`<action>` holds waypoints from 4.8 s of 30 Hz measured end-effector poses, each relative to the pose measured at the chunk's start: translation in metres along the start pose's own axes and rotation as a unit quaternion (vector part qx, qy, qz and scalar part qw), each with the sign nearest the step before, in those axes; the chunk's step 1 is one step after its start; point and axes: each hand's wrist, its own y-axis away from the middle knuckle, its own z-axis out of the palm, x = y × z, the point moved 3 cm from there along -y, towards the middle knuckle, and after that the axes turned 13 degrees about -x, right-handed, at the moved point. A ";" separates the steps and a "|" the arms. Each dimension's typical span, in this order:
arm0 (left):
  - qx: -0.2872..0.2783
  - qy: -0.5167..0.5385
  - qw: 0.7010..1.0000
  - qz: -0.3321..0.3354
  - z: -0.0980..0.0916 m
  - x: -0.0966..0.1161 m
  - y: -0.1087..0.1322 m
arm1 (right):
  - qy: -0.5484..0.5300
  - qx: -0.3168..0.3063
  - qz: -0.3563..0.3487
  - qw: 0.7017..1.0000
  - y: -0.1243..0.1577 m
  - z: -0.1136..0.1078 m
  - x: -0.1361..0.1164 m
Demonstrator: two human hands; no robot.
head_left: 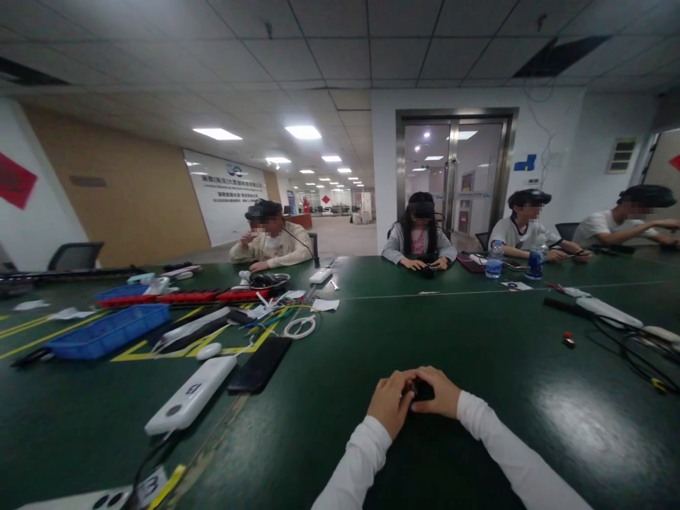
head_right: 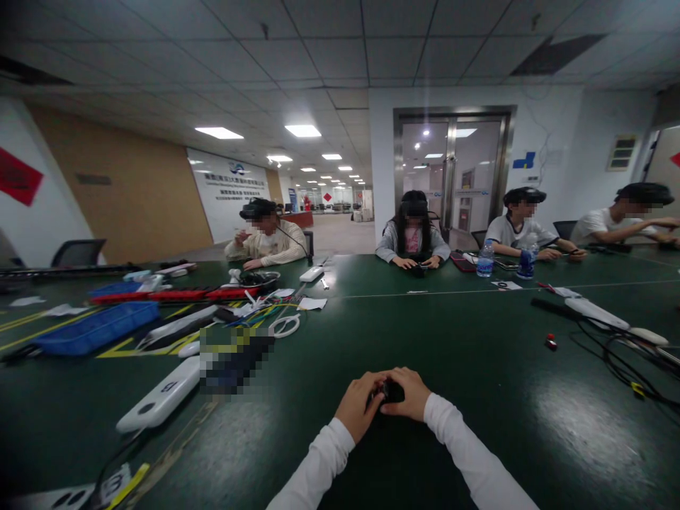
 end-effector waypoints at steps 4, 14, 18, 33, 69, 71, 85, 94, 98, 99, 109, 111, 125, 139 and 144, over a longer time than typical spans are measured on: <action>-0.023 -0.050 0.998 -0.006 -0.004 -0.006 0.002 | -0.021 -0.012 0.011 1.000 0.001 0.002 0.004; 0.132 -0.010 0.983 -0.131 -0.075 -0.117 0.053 | -0.064 -0.036 0.050 0.996 0.004 0.005 0.003; 0.205 -0.010 0.956 -0.210 -0.100 -0.161 0.081 | -0.070 -0.048 0.036 0.996 0.011 -0.001 -0.005; 0.289 0.037 0.924 -0.249 -0.116 -0.171 0.096 | -0.070 -0.050 0.021 0.996 0.016 -0.008 -0.018; 0.183 -0.105 0.936 -0.282 -0.109 -0.170 0.086 | -0.054 -0.053 0.013 0.997 0.017 -0.009 -0.017; 0.183 -0.094 0.938 -0.280 -0.107 -0.165 0.084 | -0.054 -0.052 0.014 0.997 0.016 -0.007 -0.015; 0.060 -0.030 0.992 -0.111 -0.015 -0.043 0.004 | -0.006 -0.005 0.005 1.000 0.003 -0.002 0.000; 0.029 0.014 0.992 -0.123 0.011 -0.007 -0.018 | 0.020 0.019 -0.001 1.000 -0.007 0.002 0.015; 0.030 0.015 0.992 -0.125 0.009 -0.009 -0.016 | 0.018 0.017 0.005 1.000 -0.006 0.001 0.015; 0.033 0.016 0.992 -0.120 0.009 -0.009 -0.016 | 0.016 0.016 0.005 1.000 -0.006 0.001 0.014; 0.197 0.182 0.961 -0.075 -0.009 -0.029 -0.013 | 0.001 0.003 0.014 1.000 -0.002 -0.003 0.009; 0.272 0.227 0.930 -0.095 -0.019 -0.037 -0.010 | -0.009 -0.002 0.019 1.000 0.000 -0.004 0.007; 0.249 0.162 0.955 -0.017 -0.020 -0.022 -0.005 | -0.005 -0.003 0.016 1.000 -0.002 -0.004 0.007; -0.018 -0.102 0.992 -0.079 -0.029 -0.043 0.013 | -0.059 -0.013 0.024 0.998 0.001 -0.002 0.009; 0.054 -0.145 0.967 -0.204 -0.077 -0.113 0.058 | -0.077 -0.011 0.027 0.997 0.002 0.002 0.012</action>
